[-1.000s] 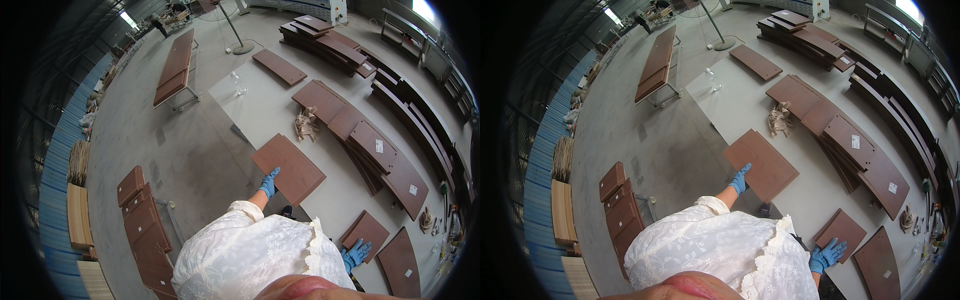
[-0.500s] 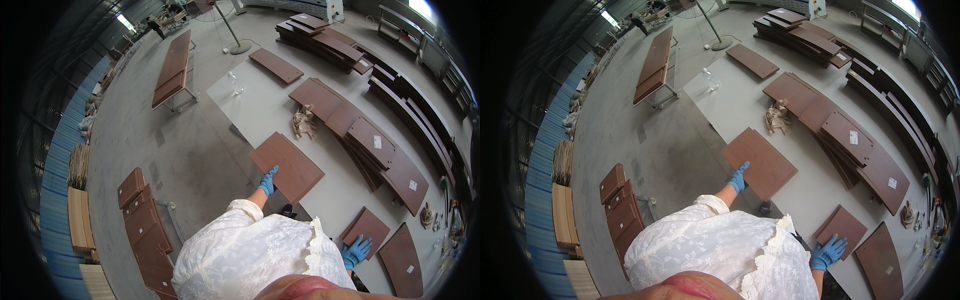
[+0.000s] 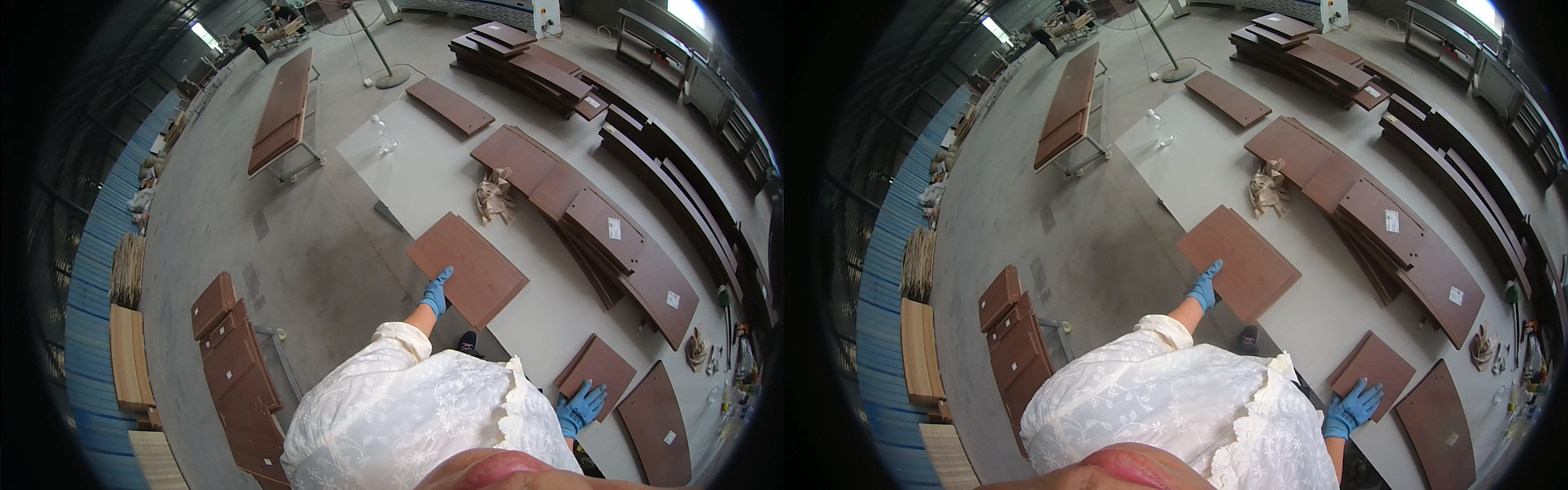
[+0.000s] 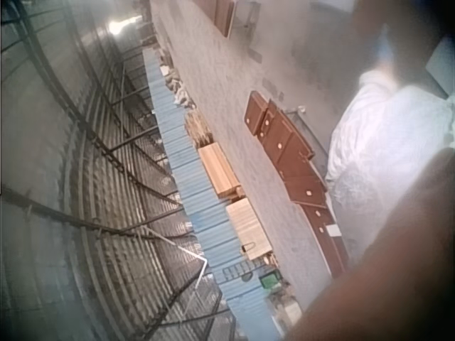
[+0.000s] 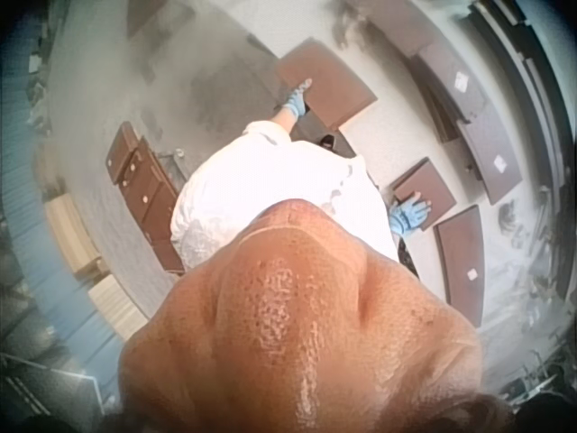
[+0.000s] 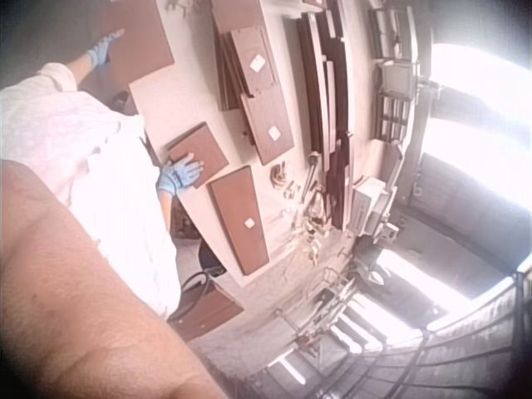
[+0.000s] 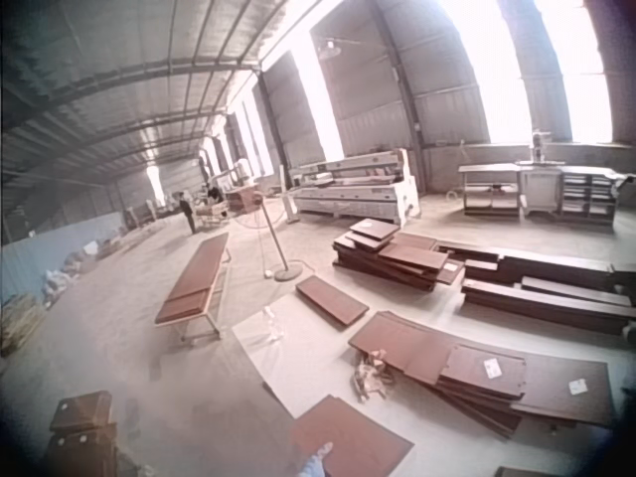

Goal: The person picks up brown wooden panels from a table and stacks them on the floor. They handle the panels one at a time, occasionally wiping them with a cloth before stacking.

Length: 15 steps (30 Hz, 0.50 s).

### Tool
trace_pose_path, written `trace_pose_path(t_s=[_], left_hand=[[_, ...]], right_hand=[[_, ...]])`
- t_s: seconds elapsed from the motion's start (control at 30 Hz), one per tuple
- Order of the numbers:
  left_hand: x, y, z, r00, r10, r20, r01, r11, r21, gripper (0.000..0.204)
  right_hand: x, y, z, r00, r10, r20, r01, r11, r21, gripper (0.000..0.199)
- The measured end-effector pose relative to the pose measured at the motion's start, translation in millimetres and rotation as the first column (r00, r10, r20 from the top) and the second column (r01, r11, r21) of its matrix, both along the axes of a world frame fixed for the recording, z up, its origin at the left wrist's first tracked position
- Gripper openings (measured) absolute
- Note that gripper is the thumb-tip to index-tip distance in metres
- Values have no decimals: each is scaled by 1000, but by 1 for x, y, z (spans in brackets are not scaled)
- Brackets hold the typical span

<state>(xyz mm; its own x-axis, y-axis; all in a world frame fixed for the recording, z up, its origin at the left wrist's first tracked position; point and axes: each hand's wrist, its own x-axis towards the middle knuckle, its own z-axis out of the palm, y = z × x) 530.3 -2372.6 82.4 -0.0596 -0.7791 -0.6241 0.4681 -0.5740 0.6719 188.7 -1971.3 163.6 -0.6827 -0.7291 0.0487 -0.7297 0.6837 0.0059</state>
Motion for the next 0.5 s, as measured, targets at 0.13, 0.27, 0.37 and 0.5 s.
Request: trace_pose_path(t_s=[0.13,0.27,0.37,0.5], left_hand=[[3,-3,-7,998,-23,51,23,1000,-4,73],[3,-2,-4,999,-10,42,8,999,48,79],[1,0,1,1000,-4,30,3,1000,26,78],[0,1,5,1000,-6,24,6,1000,1,77]], right_hand=[[0,-1,3,1000,-2,14,2,1000,14,79],[1,-1,5,1000,-7,22,7,1000,9,80],[2,-2,5,1000,-3,18,3,1000,2,80],[1,0,1,1000,-6,20,7,1000,-5,81]])
